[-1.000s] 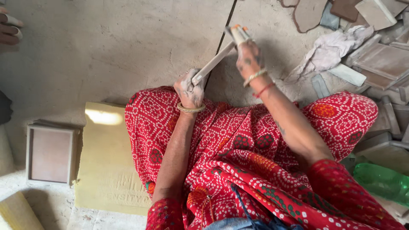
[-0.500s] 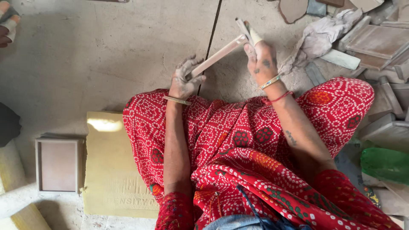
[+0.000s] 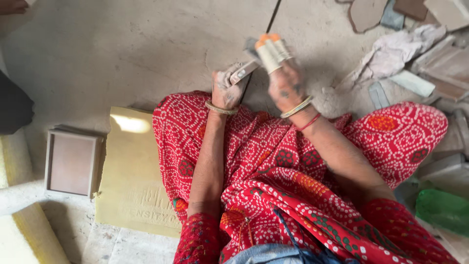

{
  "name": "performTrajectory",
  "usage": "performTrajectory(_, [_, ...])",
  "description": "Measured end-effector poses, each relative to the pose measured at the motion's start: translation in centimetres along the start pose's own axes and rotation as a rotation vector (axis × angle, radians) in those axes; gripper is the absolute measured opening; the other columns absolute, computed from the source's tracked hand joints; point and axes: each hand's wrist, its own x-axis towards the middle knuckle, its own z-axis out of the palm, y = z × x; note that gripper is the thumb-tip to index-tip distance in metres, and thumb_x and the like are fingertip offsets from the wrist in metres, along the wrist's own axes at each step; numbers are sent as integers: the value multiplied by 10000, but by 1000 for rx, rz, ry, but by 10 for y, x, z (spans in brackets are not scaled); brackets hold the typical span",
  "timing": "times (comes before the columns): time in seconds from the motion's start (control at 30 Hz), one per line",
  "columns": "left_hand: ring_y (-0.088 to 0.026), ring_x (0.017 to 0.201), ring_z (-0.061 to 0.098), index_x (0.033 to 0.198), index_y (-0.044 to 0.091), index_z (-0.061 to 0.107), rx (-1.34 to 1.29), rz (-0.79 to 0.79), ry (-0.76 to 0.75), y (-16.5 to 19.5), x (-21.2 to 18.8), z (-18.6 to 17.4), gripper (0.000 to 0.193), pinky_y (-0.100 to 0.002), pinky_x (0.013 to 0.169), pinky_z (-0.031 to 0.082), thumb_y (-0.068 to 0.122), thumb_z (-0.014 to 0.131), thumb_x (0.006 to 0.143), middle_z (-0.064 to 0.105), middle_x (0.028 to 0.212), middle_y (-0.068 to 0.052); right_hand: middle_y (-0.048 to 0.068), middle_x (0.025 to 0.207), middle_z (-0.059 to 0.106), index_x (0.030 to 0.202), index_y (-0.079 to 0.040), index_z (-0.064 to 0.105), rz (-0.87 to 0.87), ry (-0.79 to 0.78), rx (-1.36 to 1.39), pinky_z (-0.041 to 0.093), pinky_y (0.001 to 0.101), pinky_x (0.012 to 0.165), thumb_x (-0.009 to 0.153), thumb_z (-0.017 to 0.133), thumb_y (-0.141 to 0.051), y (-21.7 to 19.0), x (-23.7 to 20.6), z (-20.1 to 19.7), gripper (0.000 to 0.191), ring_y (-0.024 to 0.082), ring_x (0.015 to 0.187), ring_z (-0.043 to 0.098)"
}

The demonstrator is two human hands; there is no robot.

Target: The person sits on the floor and sands a rectangular frame using a sanding block. They hold the frame with one hand and rub the sanding block along the edges and corners repeatedly. The person flips the frame to sand different sides and continues the process throughout the clip.

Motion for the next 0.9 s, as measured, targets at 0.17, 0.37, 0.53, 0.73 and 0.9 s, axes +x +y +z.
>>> performTrajectory(0.17, [-93,561,583,1051,43,784,12,-33,-68,-8,6,4,308,-280,511,455,-12,572,834,722,715,-34,160,1443,592,1488,-87,512,486,-400,-102,473,420,1158,1079,503,-58,-5,-3,3,411,311,1368,555])
performTrajectory(0.37, [-120,575,565,843,11,674,-101,14,-46,-37,2,6,76,-286,583,488,3,610,882,625,654,-54,182,1493,576,1462,-43,551,-104,80,-39,433,484,1236,1031,559,43,-34,-23,32,439,341,1432,520])
performTrajectory(0.53, [-126,747,695,1044,17,752,-263,18,-79,-19,10,-5,296,-269,681,551,-6,503,887,760,830,-69,234,1468,591,1456,32,554,103,-62,-70,498,446,1083,1005,525,33,12,-18,0,452,371,1280,609])
performTrajectory(0.73, [-188,798,737,1034,46,758,-59,259,-113,-21,13,8,341,-310,751,591,65,555,760,745,907,-83,213,1395,628,1396,25,612,40,47,-27,494,464,1144,948,571,57,-4,-28,3,451,388,1321,607])
performTrajectory(0.9, [-210,705,645,814,91,652,285,289,46,-54,-2,27,100,-370,696,555,167,716,804,645,744,-61,182,1453,623,1415,4,611,-124,48,-59,444,459,1231,1004,565,46,-23,-39,28,416,340,1406,565])
